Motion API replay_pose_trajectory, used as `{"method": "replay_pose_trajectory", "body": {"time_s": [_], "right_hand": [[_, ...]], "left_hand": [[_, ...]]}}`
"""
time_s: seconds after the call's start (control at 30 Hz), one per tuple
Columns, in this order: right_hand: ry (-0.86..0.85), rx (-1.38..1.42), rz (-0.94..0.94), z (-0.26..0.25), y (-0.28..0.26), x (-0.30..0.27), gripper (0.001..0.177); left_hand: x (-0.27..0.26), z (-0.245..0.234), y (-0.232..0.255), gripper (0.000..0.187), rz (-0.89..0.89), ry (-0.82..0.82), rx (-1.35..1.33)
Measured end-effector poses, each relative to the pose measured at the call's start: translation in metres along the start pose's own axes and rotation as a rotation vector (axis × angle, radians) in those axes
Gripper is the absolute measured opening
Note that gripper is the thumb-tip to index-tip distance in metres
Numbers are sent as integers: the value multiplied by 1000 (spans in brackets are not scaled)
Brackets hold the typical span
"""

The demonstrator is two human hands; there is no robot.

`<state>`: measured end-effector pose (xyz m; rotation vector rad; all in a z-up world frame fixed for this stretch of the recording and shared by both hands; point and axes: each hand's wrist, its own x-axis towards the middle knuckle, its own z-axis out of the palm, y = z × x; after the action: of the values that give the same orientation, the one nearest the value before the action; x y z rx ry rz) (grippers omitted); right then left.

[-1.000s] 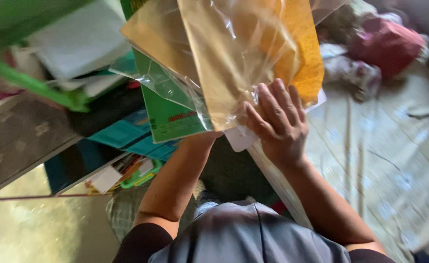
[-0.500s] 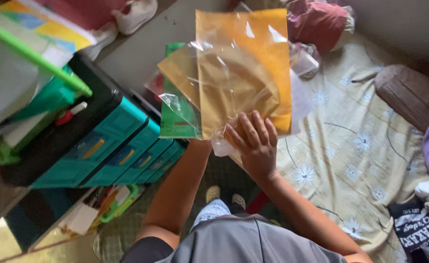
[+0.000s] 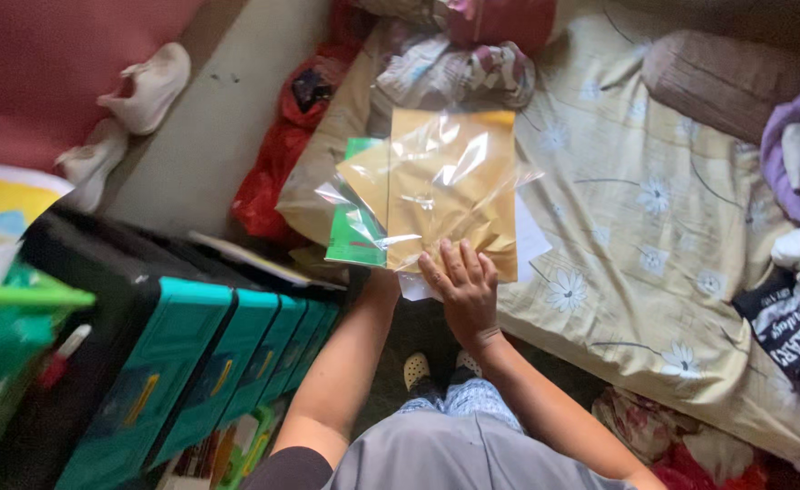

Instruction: The person removes various envelopes, books, and loose papers from a green plastic storage shelf, spreads them onto a bed to sort through them, and then places some items back into the shelf unit.

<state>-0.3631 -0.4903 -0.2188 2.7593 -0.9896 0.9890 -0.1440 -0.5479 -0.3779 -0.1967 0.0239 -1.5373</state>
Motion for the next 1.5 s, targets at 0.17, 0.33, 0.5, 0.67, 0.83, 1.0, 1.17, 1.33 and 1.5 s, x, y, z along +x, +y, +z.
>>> {"method": "replay_pose_trajectory", "body": {"time_s": [0.17,0.33,0.5,0.67,0.83,1.0,1.17,1.33,1.5], "right_hand": [[-84,10,53,55,34,-32,46],[-103,-36,124,111,74,-64,48],[-184,-125,204,196,115,-114,53],[-742,14,392,291,153,-195,53],[-622,-67,267,306,146,-218,59],[-418,-16,337,296,145,-211,55],[-340,185,1076,328,171,-218,40],[-261,611,1673,347,197,-213,46],[-172,1140,1986,349,192,-217,54]], "left_hand": [[31,-62,-17,64,-77,49,7],[54,-152,-19,66,-156,181,110],[33,-244,-8,69,-370,568,437],[-38,-297,-15,72,-163,1181,638],[-49,-314,-27,66,-95,1161,563],[-36,-325,-32,52,210,1642,1634],[-16,-320,-42,58,114,1360,1623],[-13,-313,-68,55,69,1309,1396],[-19,-304,-68,32,-42,1231,1067]]}}
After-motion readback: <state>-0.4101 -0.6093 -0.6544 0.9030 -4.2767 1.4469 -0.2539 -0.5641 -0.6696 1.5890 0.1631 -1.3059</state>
